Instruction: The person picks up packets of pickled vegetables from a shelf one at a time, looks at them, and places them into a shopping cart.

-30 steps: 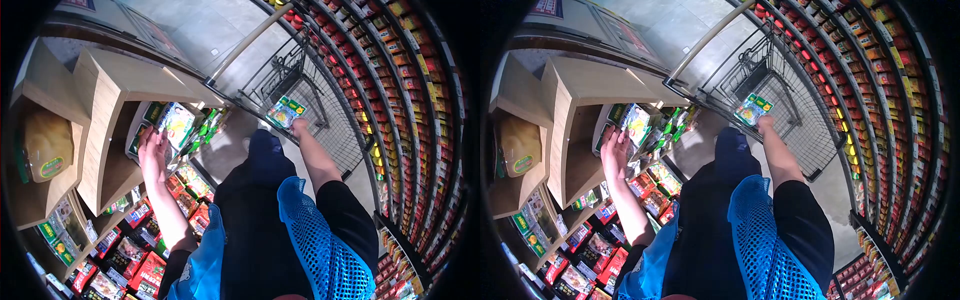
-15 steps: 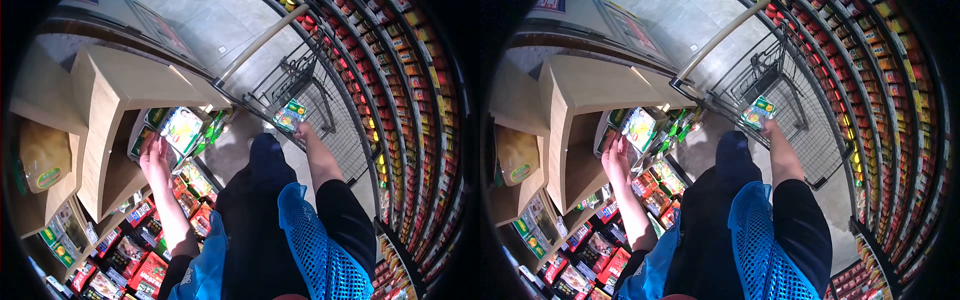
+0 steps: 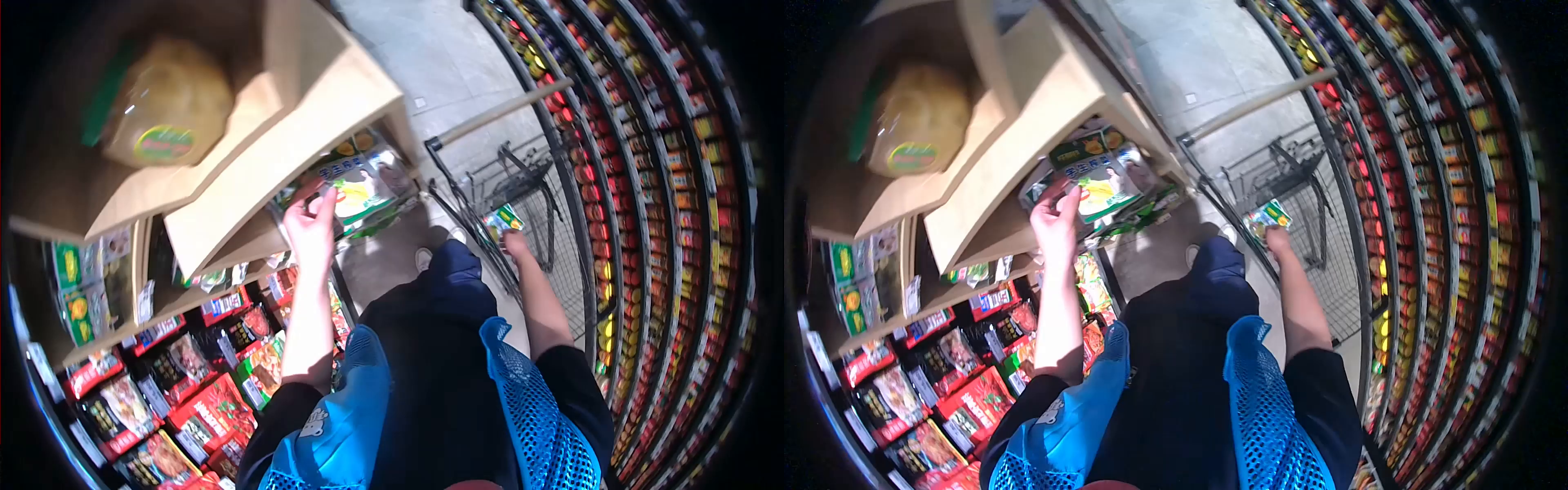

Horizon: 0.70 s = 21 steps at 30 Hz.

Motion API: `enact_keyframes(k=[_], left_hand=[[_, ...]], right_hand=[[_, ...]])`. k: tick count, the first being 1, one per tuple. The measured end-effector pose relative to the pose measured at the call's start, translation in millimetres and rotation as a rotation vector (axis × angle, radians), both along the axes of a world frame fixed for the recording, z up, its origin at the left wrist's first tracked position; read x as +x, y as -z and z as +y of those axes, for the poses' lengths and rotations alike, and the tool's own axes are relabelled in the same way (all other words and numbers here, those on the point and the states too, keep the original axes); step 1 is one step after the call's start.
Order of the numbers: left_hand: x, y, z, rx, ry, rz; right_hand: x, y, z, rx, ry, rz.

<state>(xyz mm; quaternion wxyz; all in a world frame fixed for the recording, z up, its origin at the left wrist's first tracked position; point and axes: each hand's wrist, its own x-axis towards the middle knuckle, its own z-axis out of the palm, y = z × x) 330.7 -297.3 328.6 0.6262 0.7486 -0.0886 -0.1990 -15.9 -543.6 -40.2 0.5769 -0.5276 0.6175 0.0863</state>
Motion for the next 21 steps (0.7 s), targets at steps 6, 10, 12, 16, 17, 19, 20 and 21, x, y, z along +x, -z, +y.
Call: enact_keyframes(k=[6,10,12,16,17,19,20,21], left_hand=[[-17,20,41,-0.244,-0.085,-0.075],[-60,11,52,-0.377,0.035,0.111],[-77,12,48,-0.419,0.132,0.134],[-107,21,31,-0.474,0.369,0.114],[-112,22,26,-0.491,0.415,0.127],[-118,26,20,-0.490,0.461,0.182],[-120,24,16,-0.494,0.465,0.228],[-122,24,12,-0.496,0.466,0.273]], right_hand=[[44,-159,27,-0.264,0.272,-0.527],[86,-304,70,0.047,0.037,-0.909],[96,-335,89,0.154,-0.093,-1.036],[100,-351,106,0.165,-0.249,-1.071],[94,-352,103,0.180,-0.211,-1.060],[84,-360,97,0.218,-0.138,-1.039],[77,-361,95,0.220,-0.091,-1.030],[70,-361,93,0.223,-0.055,-1.024]])
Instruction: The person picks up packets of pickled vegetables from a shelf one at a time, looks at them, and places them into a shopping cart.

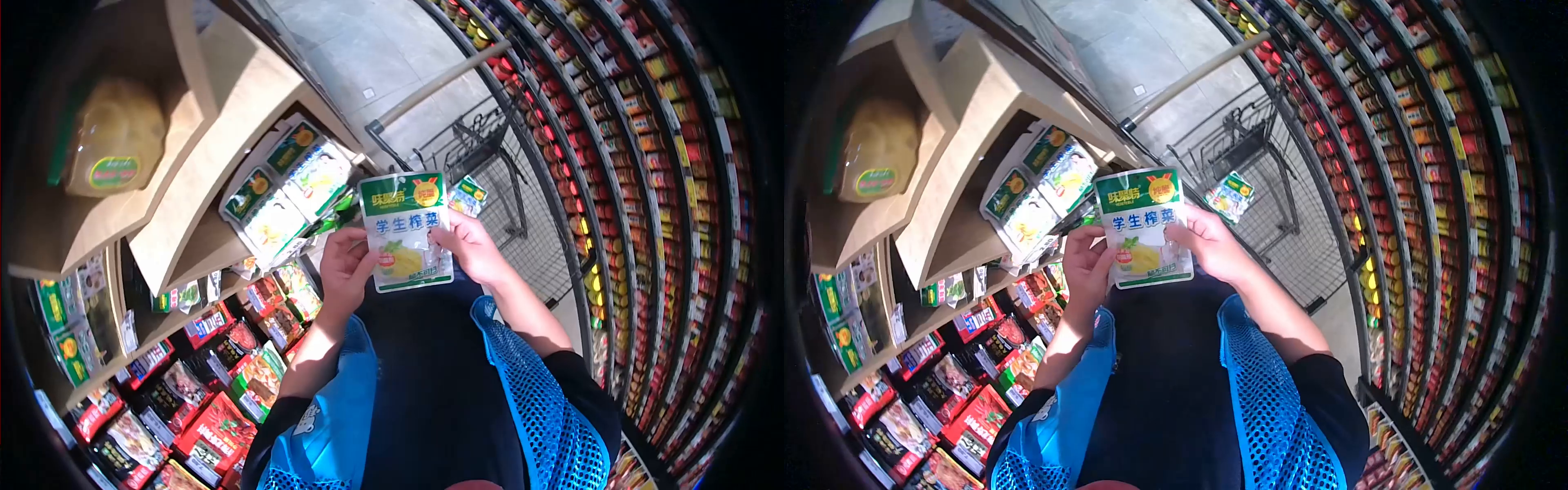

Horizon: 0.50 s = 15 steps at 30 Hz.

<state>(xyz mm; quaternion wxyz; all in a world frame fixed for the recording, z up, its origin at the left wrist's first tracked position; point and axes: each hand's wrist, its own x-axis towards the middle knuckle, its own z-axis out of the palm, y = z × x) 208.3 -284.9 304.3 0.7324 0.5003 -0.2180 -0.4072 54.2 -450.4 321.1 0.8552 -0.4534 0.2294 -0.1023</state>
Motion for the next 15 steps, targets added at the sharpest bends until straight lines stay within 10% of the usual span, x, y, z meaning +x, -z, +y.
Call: enact_keyframes(k=[9,15], left_hand=[[-5,3,-31,0.139,0.180,-0.116],[-12,23,-23,0.381,0.245,-0.283]], right_hand=[[-48,69,-55,0.092,0.519,0.101],[-115,308,-121,0.141,0.935,0.356]])
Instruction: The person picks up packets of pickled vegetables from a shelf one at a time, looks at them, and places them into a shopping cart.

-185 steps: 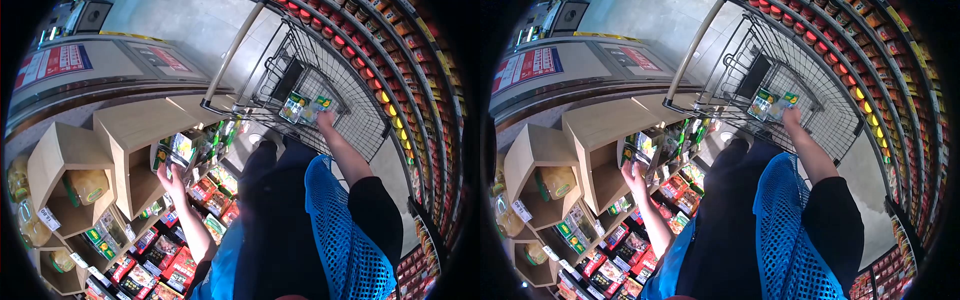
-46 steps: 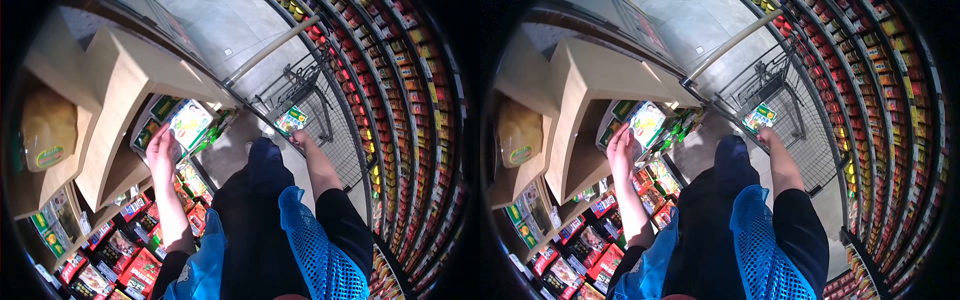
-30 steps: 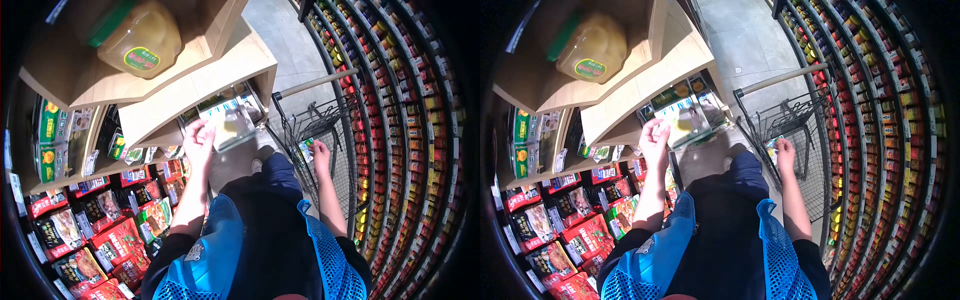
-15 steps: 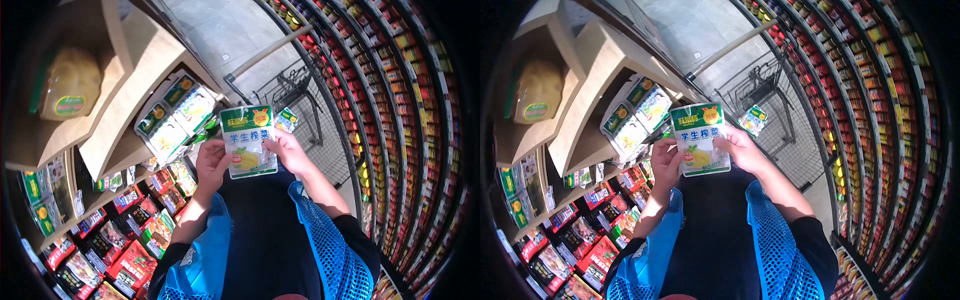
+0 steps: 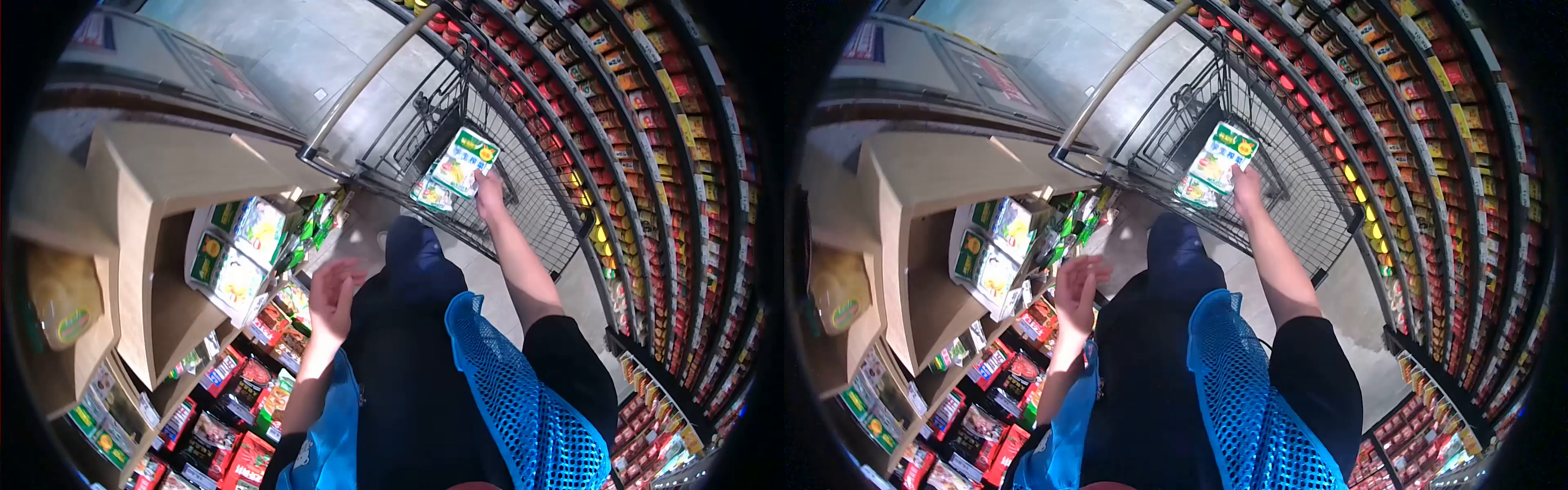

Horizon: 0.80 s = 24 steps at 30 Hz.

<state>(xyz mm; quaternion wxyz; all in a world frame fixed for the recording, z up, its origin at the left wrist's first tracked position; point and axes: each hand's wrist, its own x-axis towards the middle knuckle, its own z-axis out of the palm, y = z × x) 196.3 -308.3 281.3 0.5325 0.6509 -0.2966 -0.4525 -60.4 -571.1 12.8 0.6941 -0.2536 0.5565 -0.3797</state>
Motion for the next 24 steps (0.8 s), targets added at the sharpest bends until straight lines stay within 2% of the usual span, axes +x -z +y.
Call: enact_keyframes(k=[2,3,4,7,8,11,12,14,15,19,20,24], left_hand=[[-5,12,7,0.046,0.023,0.033],[-6,18,10,0.070,0.032,0.049],[-6,21,9,0.140,0.065,0.064],[-14,42,17,0.126,0.048,0.128],[-15,47,19,0.143,0.044,0.140],[-14,50,17,0.216,0.091,0.066],[-14,49,15,0.232,0.087,0.058],[-12,49,13,0.240,0.083,0.048],[-11,49,12,0.246,0.079,0.043],[-10,48,11,0.249,0.050,0.045],[-10,45,8,0.239,0.055,0.036],[-10,40,10,0.251,0.071,0.009]], right_hand=[[-22,94,4,0.118,-0.082,0.186],[-25,123,6,0.178,-0.127,0.276],[-11,110,11,0.277,-0.057,0.336],[-2,157,28,0.346,-0.118,0.376],[-3,171,30,0.285,-0.333,0.705],[0,197,34,0.317,-0.570,1.114],[6,182,33,0.266,-0.592,1.042],[2,219,39,0.313,-0.518,0.818],[7,216,38,0.336,-0.483,0.705],[16,204,37,0.281,-0.534,0.698],[16,201,34,0.345,-0.531,0.711],[12,161,30,0.399,-0.506,0.375]])
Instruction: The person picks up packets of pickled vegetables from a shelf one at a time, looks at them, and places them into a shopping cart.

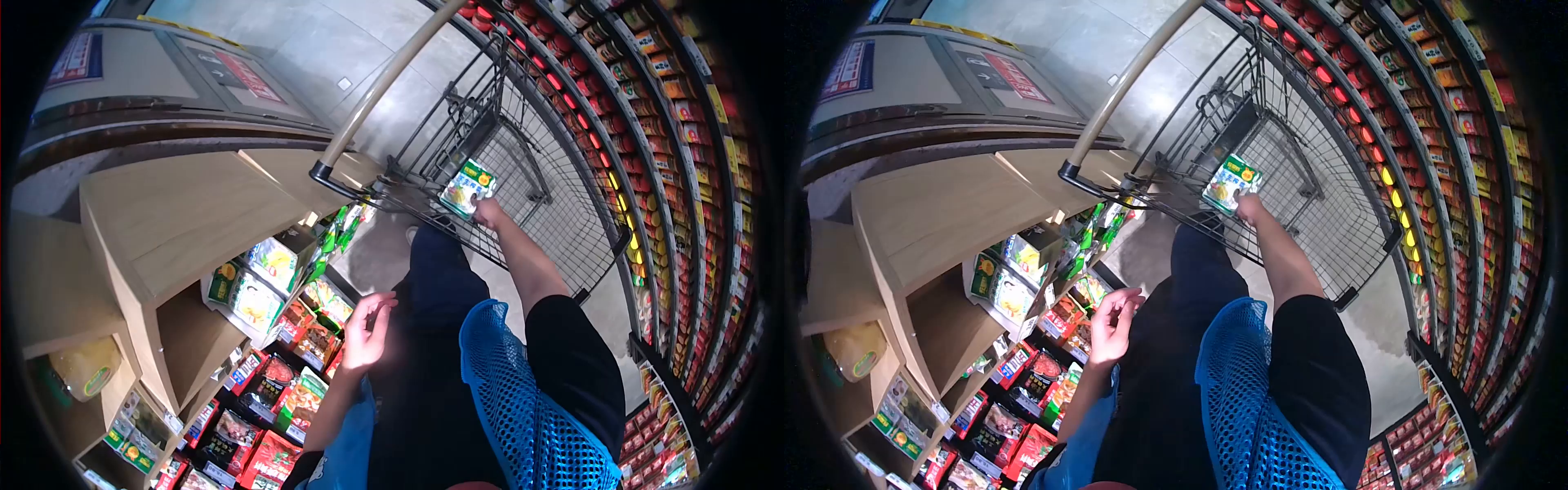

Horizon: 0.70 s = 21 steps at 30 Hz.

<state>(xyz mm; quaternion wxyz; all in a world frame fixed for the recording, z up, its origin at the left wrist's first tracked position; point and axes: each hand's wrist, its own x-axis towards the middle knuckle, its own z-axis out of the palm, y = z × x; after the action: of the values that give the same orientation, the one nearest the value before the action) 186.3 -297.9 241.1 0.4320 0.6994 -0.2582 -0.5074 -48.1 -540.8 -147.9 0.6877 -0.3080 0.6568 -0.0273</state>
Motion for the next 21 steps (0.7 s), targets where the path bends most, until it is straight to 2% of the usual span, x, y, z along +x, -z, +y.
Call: enact_keyframes(k=[1,4,5,7,9,11,13,14,16,18,19,21], left_hand=[[0,-1,-2,0.008,0.009,-0.007],[-4,0,-7,-0.028,-0.019,-0.026],[-4,0,-4,-0.018,-0.020,-0.037],[-5,-2,0,-0.027,-0.008,-0.069],[0,-12,1,-0.055,0.031,-0.105],[16,-33,2,-0.112,0.139,-0.417],[40,-59,9,-0.279,0.255,-0.812],[52,-66,19,-0.358,0.237,-0.986],[79,-76,31,-0.479,-0.018,-1.178],[102,-101,32,-0.265,-0.267,-1.195],[114,-109,33,-0.118,-0.324,-1.137],[140,-100,46,0.186,-0.275,-1.160]], right_hand=[[-3,-7,-1,0.127,-0.001,-0.094],[9,-22,7,0.142,0.074,-0.008],[4,-4,7,0.147,0.080,-0.061],[-17,73,14,0.172,0.075,-0.175],[2,15,5,0.115,0.237,0.020],[17,-56,-4,-0.142,-0.056,0.281],[-6,-19,-9,-0.228,-0.229,0.204],[2,-52,-8,-0.346,-0.267,0.191],[9,-101,0,-0.533,-0.330,0.118],[14,-129,7,-0.671,-0.380,-0.007],[26,-173,15,-0.662,-0.455,0.023],[27,-178,37,-0.851,-0.616,0.067]])
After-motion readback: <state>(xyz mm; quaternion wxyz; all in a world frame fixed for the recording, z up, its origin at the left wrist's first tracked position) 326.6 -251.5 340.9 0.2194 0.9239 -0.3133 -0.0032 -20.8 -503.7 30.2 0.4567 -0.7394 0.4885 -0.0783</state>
